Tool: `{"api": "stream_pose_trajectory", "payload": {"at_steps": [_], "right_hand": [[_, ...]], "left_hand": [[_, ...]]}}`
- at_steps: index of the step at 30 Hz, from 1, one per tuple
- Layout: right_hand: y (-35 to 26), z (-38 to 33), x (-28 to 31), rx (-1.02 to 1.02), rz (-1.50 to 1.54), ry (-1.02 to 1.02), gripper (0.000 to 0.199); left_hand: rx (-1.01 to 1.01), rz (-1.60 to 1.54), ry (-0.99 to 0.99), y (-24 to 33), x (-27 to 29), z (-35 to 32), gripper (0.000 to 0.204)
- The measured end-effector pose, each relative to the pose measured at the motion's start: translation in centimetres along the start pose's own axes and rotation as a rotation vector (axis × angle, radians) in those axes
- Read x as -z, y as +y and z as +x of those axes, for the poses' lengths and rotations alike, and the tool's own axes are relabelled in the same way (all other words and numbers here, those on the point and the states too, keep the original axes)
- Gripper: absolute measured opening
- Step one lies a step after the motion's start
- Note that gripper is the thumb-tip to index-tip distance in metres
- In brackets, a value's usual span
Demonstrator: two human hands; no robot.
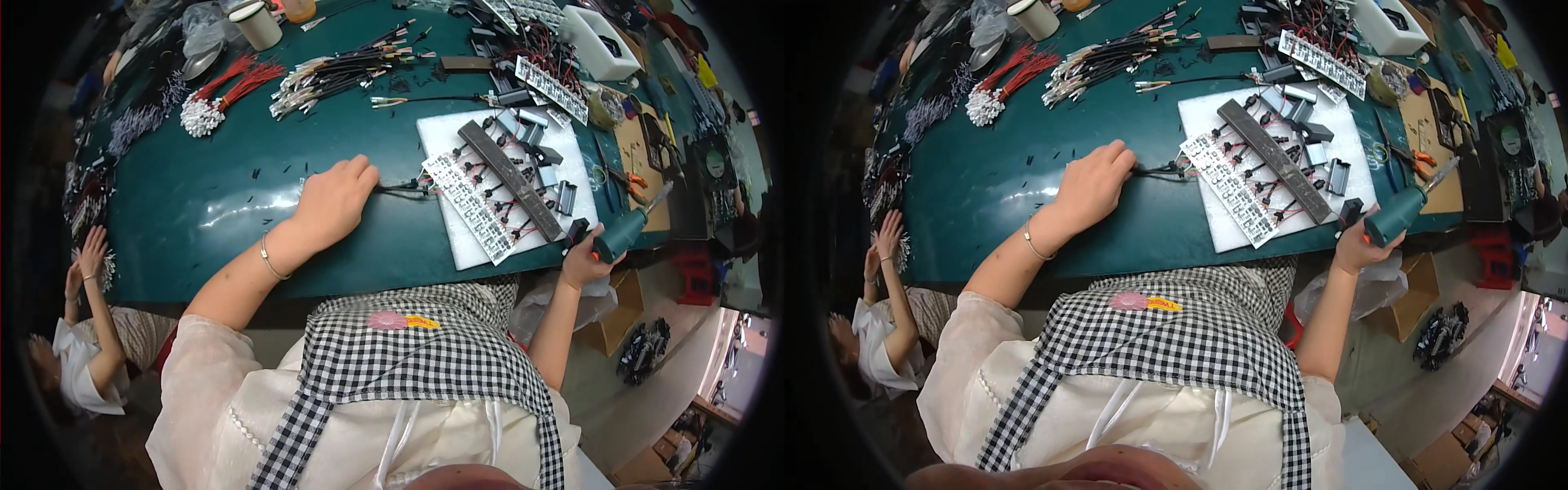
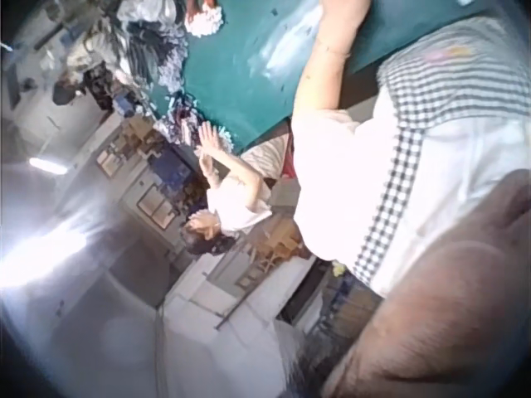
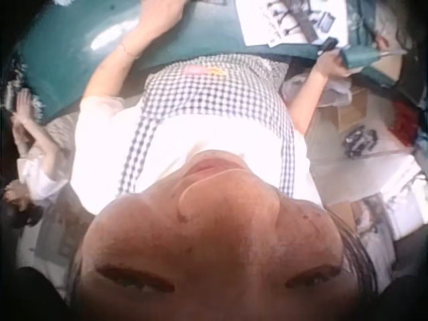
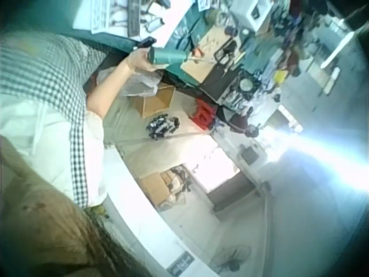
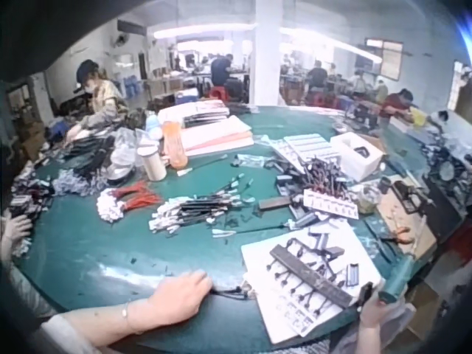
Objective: The person uses a soldering iron to attach small components to wires on a white circuit board. They repeatedly pick up wires, apply heat with the soldering iron, and place the finished units on the table. The workspace is a green workbench with various tools and components.
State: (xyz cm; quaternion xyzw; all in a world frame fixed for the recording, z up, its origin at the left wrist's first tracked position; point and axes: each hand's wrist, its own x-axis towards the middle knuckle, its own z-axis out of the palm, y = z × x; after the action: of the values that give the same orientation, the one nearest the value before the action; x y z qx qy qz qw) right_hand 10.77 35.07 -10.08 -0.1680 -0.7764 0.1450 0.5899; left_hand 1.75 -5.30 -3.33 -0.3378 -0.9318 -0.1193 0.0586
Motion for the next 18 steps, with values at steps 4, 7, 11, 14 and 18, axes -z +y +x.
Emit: {"api": "stream_pose_trajectory", "payload": {"at_steps": [4,7,11,14,18], "right_hand": [[1.9,0.1,1.0,-0.197,0.126,-0.059,0.038],[1.7,-0.3,3.1,-0.365,0.130,-0.083,0.031],[-1.3,2.2,7.9,-0.318,0.121,-0.129,0.027],[-3.0,4.4,11.1,-0.216,0.068,-0.148,0.032],[-7.1,6.4,12.6,-0.211,0.103,-0.137,0.037]], "left_hand": [[-0.140,-0.235,-0.413,-2.7,4.1,5.2,0.016],[-0.005,-0.150,0.146,-4.8,3.1,10.5,0.014],[0.038,0.051,0.385,-8.7,0.5,15.6,0.019],[0.080,0.085,0.312,-10.3,-0.9,17.1,0.020],[0.102,-0.034,0.488,-10.4,-0.2,16.7,0.017]]}}
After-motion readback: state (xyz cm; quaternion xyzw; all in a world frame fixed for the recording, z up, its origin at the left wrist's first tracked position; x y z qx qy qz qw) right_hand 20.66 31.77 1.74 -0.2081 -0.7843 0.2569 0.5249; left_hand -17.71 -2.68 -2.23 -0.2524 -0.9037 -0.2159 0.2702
